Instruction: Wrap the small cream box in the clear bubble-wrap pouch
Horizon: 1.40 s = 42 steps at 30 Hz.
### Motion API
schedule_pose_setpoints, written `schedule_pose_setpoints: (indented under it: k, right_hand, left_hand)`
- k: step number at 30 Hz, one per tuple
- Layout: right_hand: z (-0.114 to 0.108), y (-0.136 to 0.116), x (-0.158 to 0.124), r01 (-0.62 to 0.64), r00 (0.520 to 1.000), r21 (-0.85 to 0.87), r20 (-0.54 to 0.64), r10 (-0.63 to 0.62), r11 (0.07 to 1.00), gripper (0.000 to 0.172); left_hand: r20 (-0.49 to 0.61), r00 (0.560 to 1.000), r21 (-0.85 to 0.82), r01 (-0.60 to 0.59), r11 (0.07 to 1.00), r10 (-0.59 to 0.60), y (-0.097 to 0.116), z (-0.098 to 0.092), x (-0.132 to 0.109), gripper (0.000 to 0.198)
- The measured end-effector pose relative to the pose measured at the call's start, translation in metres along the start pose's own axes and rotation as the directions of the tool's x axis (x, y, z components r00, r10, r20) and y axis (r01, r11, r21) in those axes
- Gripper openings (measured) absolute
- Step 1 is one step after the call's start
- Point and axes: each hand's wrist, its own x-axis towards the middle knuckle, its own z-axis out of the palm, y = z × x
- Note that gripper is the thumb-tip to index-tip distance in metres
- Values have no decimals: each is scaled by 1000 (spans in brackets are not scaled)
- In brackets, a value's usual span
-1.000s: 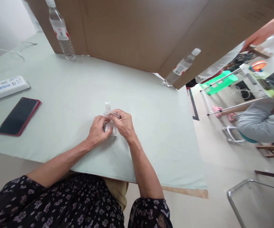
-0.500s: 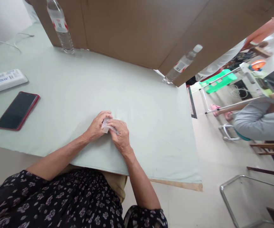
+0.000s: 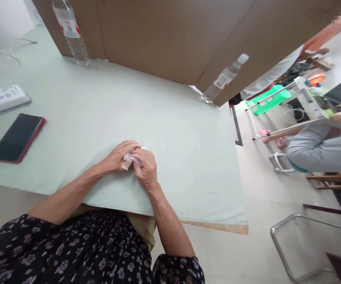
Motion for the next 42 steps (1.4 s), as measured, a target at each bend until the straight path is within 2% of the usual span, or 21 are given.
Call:
schedule_pose_setpoints:
  k: [4,9,13,19,20,22,25,28,31,34,38,40,42]
  right_hand:
    - [0,-2,2,6,999,20,-38,-5,1000,19]
    - [-3,-3,2,-21,998,64,-64,25,998,21]
    - [-9,0,2,-76,996,141,-27,80,987,22]
    - [-15,0,8,-134,980,162,165,107,978,41]
    - [-16,0,9,-163,975,171,180,132,972,42]
    - [-18,1,11,-272,954,209,190,234,939,41]
    - [-22,3,13,-477,877,309,238,418,823,41]
    - [-25,6,13,-580,815,401,278,509,709,43]
    - [-24,7,13,-607,793,445,298,531,658,43]
    - [-21,6,13,-582,813,405,291,504,705,40]
    - [-18,7,14,-418,908,266,127,399,869,35]
    - [-18,8,14,-396,918,238,112,380,887,36]
    - [-17,10,14,-428,904,258,118,411,866,38]
  left_hand:
    - [-74,995,-83,54,995,-60,3,6,2,48]
    - [-71,966,-215,230,949,-250,14,1,6,46]
    - [36,909,-388,395,833,-414,21,0,7,43]
    - [124,800,-531,553,642,-586,26,-4,8,44]
    - [159,791,-540,571,618,-591,27,-8,9,45]
    - [259,799,-542,586,603,-544,29,-16,10,47]
    - [381,811,-465,583,666,-444,29,-27,11,45]
    - [355,841,-415,533,738,-408,28,-28,10,39]
    - [329,868,-512,495,702,-372,28,-22,10,39]
    - [353,854,-578,521,629,-382,30,-17,9,37]
    - [327,843,-617,533,579,-428,34,-13,10,31]
    - [308,845,-616,527,585,-437,35,-10,10,30]
    - [296,840,-602,533,595,-454,36,-8,10,33]
